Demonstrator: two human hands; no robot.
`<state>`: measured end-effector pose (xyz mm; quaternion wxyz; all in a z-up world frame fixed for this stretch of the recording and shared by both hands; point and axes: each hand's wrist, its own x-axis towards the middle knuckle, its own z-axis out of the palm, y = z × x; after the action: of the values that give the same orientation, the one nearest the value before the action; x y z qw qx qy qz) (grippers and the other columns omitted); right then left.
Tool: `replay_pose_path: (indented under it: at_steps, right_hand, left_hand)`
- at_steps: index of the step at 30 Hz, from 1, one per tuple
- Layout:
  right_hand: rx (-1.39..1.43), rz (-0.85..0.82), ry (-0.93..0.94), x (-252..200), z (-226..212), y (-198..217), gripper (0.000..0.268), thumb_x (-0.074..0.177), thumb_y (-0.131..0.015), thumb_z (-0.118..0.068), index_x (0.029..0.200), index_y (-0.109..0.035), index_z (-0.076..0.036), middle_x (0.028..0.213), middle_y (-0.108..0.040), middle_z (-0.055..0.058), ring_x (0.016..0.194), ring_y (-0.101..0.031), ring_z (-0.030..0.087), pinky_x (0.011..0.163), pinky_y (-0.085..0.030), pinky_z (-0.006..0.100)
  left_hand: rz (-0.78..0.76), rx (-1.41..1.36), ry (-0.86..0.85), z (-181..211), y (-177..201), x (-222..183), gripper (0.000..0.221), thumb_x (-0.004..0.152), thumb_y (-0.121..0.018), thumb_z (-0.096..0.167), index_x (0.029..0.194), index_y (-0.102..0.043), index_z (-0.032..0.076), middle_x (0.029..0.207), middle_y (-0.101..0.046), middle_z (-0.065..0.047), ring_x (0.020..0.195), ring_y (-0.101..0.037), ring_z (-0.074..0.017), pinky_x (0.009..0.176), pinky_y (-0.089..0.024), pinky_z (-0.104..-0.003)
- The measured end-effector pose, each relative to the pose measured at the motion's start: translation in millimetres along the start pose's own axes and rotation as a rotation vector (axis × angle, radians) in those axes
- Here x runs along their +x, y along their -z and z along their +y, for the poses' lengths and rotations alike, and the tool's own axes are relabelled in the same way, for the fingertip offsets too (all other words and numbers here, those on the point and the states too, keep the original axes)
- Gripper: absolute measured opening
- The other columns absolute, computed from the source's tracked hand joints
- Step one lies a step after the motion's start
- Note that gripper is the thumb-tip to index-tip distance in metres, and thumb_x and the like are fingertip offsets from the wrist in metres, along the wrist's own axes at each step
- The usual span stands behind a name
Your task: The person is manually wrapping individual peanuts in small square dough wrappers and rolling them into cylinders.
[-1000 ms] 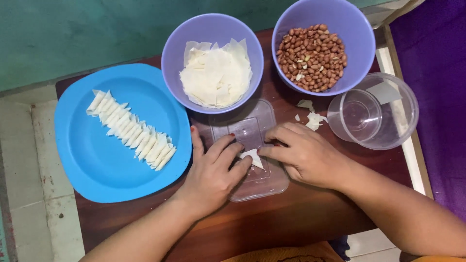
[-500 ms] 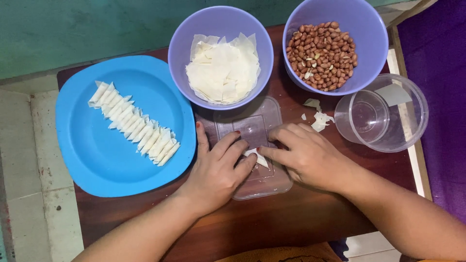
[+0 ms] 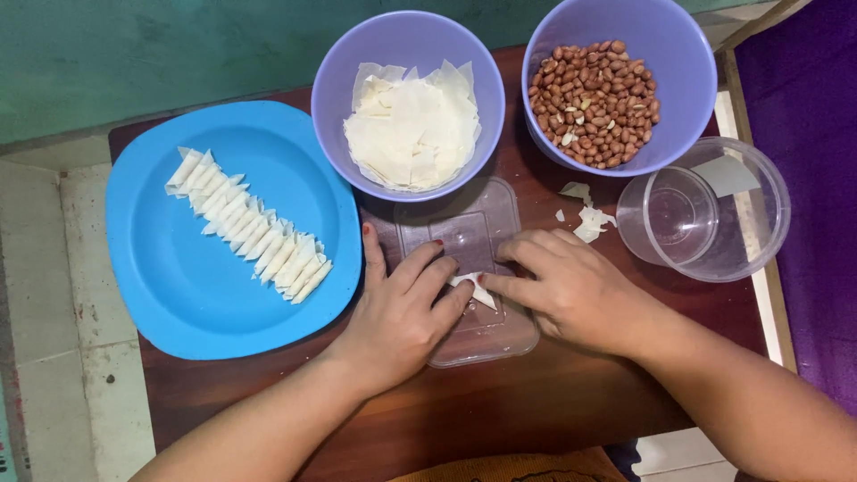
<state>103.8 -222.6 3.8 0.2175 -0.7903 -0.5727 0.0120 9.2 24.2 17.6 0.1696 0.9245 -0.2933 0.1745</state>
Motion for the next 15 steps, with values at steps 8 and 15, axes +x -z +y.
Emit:
replay_pose_path:
  at_steps: [8,15]
  right_hand:
    - [0.238,0.132,-0.039,3,8,13,0.040,0.081,-0.048,0.013,0.108,-0.072,-0.004,0.111,-0.064,0.017,0.097,-0.065,0.035,0.084,-0.053,0.044]
    - [0.307,0.205,-0.026,5,9,16,0.032,0.091,-0.047,0.013,0.103,-0.073,-0.002,0.107,-0.065,0.016,0.091,-0.066,0.032,0.082,-0.053,0.040]
  left_hand:
    - [0.001,0.184,-0.019,13,-4,2,0.033,0.103,-0.071,0.039,0.109,-0.070,0.007,0.118,-0.068,-0.016,0.119,-0.064,-0.0343,0.103,-0.026,-0.083]
    - [-0.115,0.487,-0.072,26,-8,-2,0.080,0.102,-0.047,0.079,0.128,-0.073,0.008,0.141,-0.064,-0.011,0.138,-0.055,-0.0286,0.115,-0.016,-0.075]
